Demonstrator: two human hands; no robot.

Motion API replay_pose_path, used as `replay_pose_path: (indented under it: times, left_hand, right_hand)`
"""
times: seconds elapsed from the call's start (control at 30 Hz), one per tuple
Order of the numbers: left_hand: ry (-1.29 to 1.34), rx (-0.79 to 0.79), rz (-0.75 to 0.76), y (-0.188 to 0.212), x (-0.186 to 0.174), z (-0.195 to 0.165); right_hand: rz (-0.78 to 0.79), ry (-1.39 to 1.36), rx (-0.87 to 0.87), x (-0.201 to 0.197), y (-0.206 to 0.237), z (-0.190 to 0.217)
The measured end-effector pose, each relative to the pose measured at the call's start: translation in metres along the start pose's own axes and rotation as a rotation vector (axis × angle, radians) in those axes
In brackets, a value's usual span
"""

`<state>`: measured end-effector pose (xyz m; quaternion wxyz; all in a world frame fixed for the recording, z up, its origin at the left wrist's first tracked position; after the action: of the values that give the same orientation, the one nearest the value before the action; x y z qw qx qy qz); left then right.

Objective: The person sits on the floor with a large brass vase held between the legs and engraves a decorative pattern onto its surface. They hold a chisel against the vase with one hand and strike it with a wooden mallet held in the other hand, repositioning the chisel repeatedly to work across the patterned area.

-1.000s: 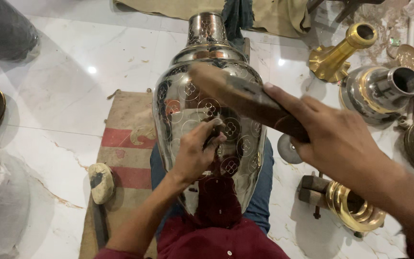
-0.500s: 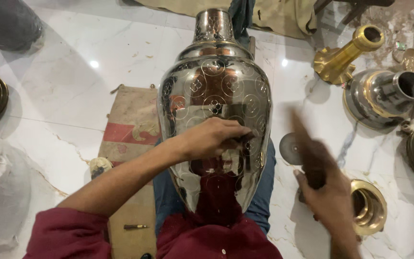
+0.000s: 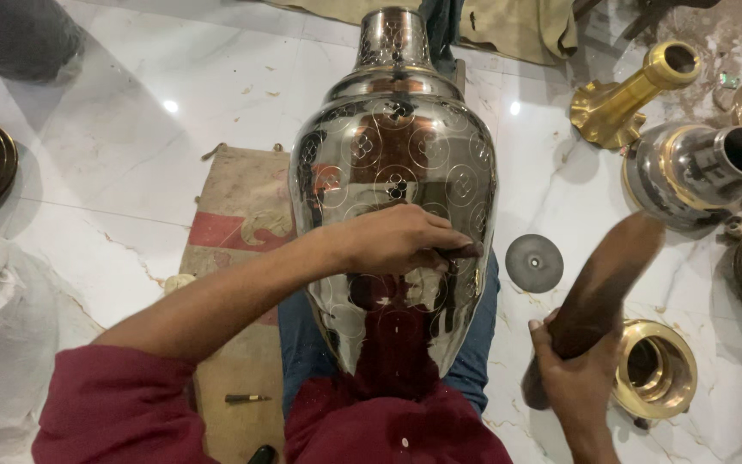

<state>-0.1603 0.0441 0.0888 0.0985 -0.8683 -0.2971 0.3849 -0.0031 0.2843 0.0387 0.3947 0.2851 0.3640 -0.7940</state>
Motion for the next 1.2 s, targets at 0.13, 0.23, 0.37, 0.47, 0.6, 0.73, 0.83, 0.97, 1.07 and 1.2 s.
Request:
replay_pose_path:
  times: [0.13, 0.23, 0.37, 0.47, 0.6, 0.73, 0.83, 0.97, 1.07, 1.2]
  left_hand:
    - [0.015, 0.036, 0.119, -0.008, 0.010, 0.003]
    - [0.028, 0.038, 0.210, -0.012, 0.019, 0.003]
    - [-0.063, -0.004, 0.351, -0.016, 0.029, 0.002]
    - [0.203, 0.052, 0.145, -0.018, 0.000, -0.012]
    - [0.304, -0.043, -0.848, 0.033, -0.116, 0.023]
    - [0.440, -0.533, -1.698, 0.160, -0.147, 0.097]
    - [0.588, -0.692, -1.738, 0.201, -0.113, 0.138]
    - [0.862, -0.980, -1.505, 0.204, -0.049, 0.175]
    - [0.558, -0.917, -1.357, 0.192, -0.042, 0.177]
    - [0.425, -0.842, -1.195, 0.175, -0.033, 0.176]
  right_hand:
    - [-0.109, -0.190, 0.071, 0.010, 0.032, -0.016]
    - [-0.120, 0.260, -0.212, 0.025, 0.056, -0.011]
    - [-0.219, -0.127, 0.157, 0.033, 0.075, -0.041]
    - [-0.222, 0.058, -0.030, 0.037, 0.077, -0.034]
    - [-0.141, -0.373, 0.265, 0.045, 0.066, -0.053]
    - [0.237, 0.019, 0.370, 0.073, 0.049, -0.062]
    - [0.211, -0.149, 0.400, 0.087, 0.029, -0.058]
    - [0.266, -0.510, 0.649, 0.119, 0.016, -0.063]
    - [0.295, -0.852, 0.832, 0.141, 0.009, -0.064]
    - [0.336, -1.002, 0.919, 0.157, 0.006, -0.067]
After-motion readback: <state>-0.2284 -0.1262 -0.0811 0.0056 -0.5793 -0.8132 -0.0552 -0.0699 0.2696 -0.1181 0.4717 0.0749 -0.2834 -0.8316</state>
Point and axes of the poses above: each hand's wrist, its own y-axis away from the middle knuckle, its own x-axis out of the palm, z = x × y, the point moved 7 cm from there along -y, towards the middle knuckle, and after that the axes turned 12 degrees about -z, right-handed, at the moved point
